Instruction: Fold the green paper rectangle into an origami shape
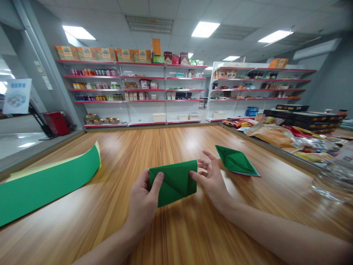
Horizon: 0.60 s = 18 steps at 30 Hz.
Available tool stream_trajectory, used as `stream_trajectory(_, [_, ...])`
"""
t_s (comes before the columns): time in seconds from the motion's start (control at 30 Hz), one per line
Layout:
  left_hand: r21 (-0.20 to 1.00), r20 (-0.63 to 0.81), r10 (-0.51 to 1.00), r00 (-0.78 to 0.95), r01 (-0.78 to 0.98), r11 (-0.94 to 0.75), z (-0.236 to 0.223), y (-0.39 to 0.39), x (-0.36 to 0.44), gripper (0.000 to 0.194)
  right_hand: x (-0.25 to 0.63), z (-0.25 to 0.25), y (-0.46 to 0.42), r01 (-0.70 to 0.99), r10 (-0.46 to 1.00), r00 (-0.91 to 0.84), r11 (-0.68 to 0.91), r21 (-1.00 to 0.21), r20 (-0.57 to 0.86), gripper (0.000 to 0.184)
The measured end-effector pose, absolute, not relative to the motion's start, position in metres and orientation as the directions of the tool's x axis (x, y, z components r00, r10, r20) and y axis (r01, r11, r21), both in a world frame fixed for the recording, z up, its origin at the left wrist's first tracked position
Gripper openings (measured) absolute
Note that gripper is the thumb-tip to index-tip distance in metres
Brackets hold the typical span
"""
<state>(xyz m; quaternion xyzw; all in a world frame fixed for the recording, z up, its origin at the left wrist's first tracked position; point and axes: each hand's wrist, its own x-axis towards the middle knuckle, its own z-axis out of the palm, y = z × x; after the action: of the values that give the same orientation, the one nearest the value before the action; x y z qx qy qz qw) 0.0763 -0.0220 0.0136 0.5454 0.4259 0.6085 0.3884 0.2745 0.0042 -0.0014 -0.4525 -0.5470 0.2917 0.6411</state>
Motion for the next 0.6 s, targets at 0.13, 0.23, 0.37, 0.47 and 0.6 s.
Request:
stream_trajectory(0.13, [0.946,0.321,0.944,-0.083,-0.008,-0.323,0.012,-0.022,0.078,0.026,0.275,0.002,-0.006,0.360,0.807,0.051,0.534,-0.765,0.588,0.027])
stream_trajectory(0.23, [0.957,0.283,0.959,-0.026,-0.060,-0.284,0.012,-0.023,0.080,0.026,0.270,0.005,-0.013,0.411,0.812,-0.011,0.536,-0.738,0.583,0.023])
stream_trajectory(0.37, [0.958,0.275,0.959,0.067,-0.105,-0.267,0.012,-0.026,0.083,0.029,0.266,0.007,-0.016,0.365,0.877,-0.028,0.456,-0.812,0.480,0.024])
stream_trajectory(0.47, [0.958,0.274,0.957,0.092,-0.113,-0.264,0.012,-0.027,0.085,0.028,0.266,0.008,-0.015,0.288,0.916,-0.066,0.397,-0.872,0.395,0.029])
stream_trajectory(0.6, [0.966,0.250,0.967,0.055,-0.086,-0.245,0.013,-0.026,0.085,0.029,0.267,0.012,-0.017,0.295,0.925,-0.087,0.378,-0.878,0.369,0.038])
